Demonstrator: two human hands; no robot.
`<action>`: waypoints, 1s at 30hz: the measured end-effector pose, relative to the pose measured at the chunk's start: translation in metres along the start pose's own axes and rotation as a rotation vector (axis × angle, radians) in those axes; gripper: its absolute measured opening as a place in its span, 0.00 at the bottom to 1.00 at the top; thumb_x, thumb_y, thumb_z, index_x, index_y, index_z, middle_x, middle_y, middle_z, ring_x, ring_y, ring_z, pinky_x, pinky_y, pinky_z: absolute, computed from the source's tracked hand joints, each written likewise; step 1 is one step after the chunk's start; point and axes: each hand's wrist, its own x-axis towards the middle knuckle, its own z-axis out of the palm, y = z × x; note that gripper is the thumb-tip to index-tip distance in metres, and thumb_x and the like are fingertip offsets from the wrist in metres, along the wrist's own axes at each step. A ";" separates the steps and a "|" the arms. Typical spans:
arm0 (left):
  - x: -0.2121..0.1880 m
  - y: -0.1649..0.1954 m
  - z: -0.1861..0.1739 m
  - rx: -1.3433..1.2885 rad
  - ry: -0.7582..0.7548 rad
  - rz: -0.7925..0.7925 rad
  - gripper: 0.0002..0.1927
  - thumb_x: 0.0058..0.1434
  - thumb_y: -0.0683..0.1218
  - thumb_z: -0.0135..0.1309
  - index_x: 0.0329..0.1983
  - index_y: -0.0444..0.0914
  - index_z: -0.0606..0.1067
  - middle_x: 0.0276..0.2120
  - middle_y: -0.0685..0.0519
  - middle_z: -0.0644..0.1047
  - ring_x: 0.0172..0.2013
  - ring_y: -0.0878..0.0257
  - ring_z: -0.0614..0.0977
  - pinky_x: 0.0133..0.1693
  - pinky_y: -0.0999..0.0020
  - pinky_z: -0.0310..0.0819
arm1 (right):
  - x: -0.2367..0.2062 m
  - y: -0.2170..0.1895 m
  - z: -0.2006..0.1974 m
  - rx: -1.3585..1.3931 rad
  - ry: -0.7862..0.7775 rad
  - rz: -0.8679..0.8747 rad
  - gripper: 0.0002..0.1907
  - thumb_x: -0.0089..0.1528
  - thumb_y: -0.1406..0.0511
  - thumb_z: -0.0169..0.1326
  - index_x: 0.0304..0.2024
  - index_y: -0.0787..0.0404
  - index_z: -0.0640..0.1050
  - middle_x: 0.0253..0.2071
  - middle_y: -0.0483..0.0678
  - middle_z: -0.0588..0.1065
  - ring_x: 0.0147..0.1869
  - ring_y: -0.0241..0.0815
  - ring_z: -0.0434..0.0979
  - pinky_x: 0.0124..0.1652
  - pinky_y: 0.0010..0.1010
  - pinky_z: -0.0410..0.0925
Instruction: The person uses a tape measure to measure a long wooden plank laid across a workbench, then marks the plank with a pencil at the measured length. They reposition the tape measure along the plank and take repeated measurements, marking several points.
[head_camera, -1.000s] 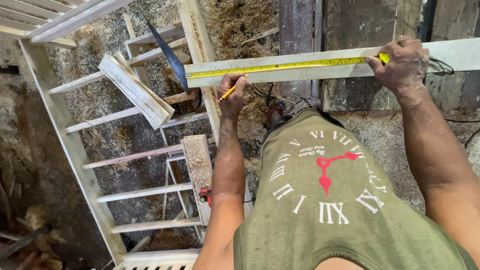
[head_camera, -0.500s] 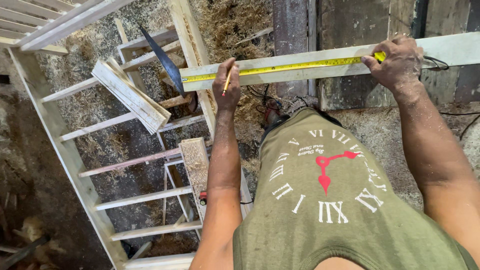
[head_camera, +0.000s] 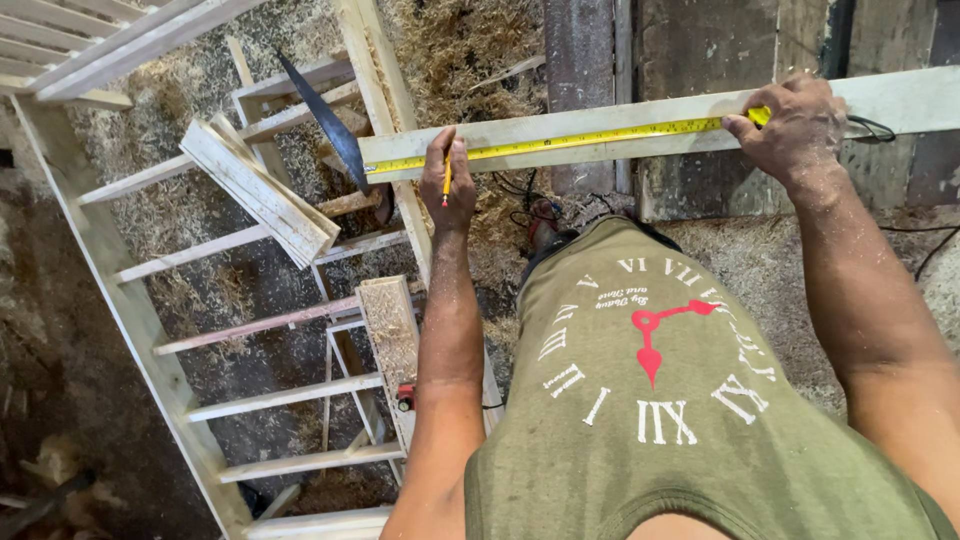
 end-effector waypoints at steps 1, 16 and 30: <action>0.002 -0.001 0.000 -0.001 0.002 -0.001 0.15 0.74 0.49 0.47 0.58 0.39 0.76 0.51 0.46 0.83 0.52 0.55 0.85 0.52 0.64 0.80 | 0.000 -0.002 -0.001 0.014 0.010 -0.002 0.19 0.64 0.46 0.67 0.42 0.52 0.85 0.48 0.55 0.76 0.62 0.54 0.71 0.58 0.51 0.64; 0.012 -0.010 0.010 -0.249 0.017 -0.068 0.16 0.73 0.45 0.46 0.59 0.34 0.74 0.50 0.45 0.83 0.52 0.56 0.84 0.55 0.64 0.79 | -0.008 -0.014 -0.013 0.100 0.020 0.043 0.15 0.61 0.50 0.69 0.40 0.51 0.86 0.45 0.56 0.76 0.57 0.58 0.75 0.54 0.49 0.68; 0.030 0.009 0.015 -0.192 -0.379 -0.073 0.07 0.64 0.42 0.56 0.42 0.33 0.79 0.33 0.48 0.83 0.31 0.62 0.83 0.32 0.68 0.81 | -0.003 -0.021 -0.021 0.102 -0.098 0.099 0.19 0.65 0.47 0.69 0.44 0.53 0.86 0.43 0.57 0.75 0.58 0.57 0.73 0.56 0.49 0.66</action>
